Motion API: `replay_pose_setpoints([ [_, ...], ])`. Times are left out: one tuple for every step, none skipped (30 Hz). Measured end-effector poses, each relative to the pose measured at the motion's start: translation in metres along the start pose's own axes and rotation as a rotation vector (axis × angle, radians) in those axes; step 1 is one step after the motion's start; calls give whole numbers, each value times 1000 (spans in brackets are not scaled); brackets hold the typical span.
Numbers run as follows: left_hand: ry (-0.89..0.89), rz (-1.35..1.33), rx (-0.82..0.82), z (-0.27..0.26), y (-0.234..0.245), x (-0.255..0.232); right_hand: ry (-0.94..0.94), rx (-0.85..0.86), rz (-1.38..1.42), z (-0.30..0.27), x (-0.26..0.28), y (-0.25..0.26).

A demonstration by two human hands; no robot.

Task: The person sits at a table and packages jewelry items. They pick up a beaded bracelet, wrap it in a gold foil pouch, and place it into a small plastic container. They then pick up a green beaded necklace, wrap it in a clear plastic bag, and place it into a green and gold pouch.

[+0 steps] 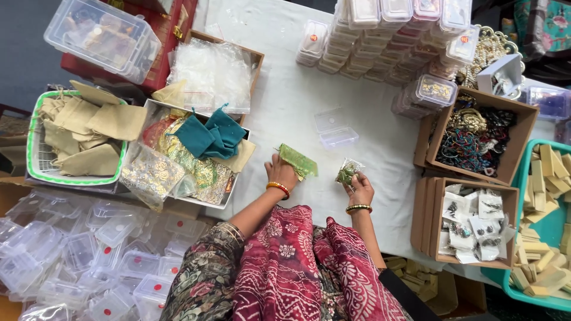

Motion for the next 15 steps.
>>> replay_pose_setpoints([
  [-3,-2,5,5,-8,10,2,-6,0,0,-1,2],
  [-222,203,-45,10,-14,17,0,-1,0,-1,-3,3],
  [-443,406,-97,14,-22,23,-1,3,1,-1,-4,5],
  [-447,404,-94,17,-19,25,1,-2,3,-3,-4,5],
  [-568,513,-96,19,-17,25,-1,-3,11,-6,-5,5],
  [-688,621,-100,21,-15,25,-3,-4,19,-8,-5,5],
  [-692,618,-100,23,-8,22,0,-7,20,-10,-7,5],
  [-837,575,-239,23,1,15,-5,-1,24,-12,-8,4],
  [-979,526,-380,23,10,10,-9,5,28,-14,-9,4],
  [-983,522,-382,30,-3,16,-4,2,29,-15,-10,3],
  [-927,497,-186,39,-19,23,1,19,39,-16,-11,2],
  [-864,469,12,44,-36,32,3,36,46,-18,-12,3],
  [-866,464,12,44,-40,30,7,32,44,-23,-10,1],
  [-739,356,1,47,-42,30,5,41,41,-27,-8,-3],
  [-612,248,-10,49,-43,30,3,49,39,-32,-6,-8],
])
Point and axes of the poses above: each hand's wrist, its own z-axis towards the middle knuckle, its own y-axis out of the back of the hand, x = y × z, the point moved 2 cm from there along z, towards the middle knuckle, and after that the axes turned 7 degrees about -x, right-handed, at the moved point
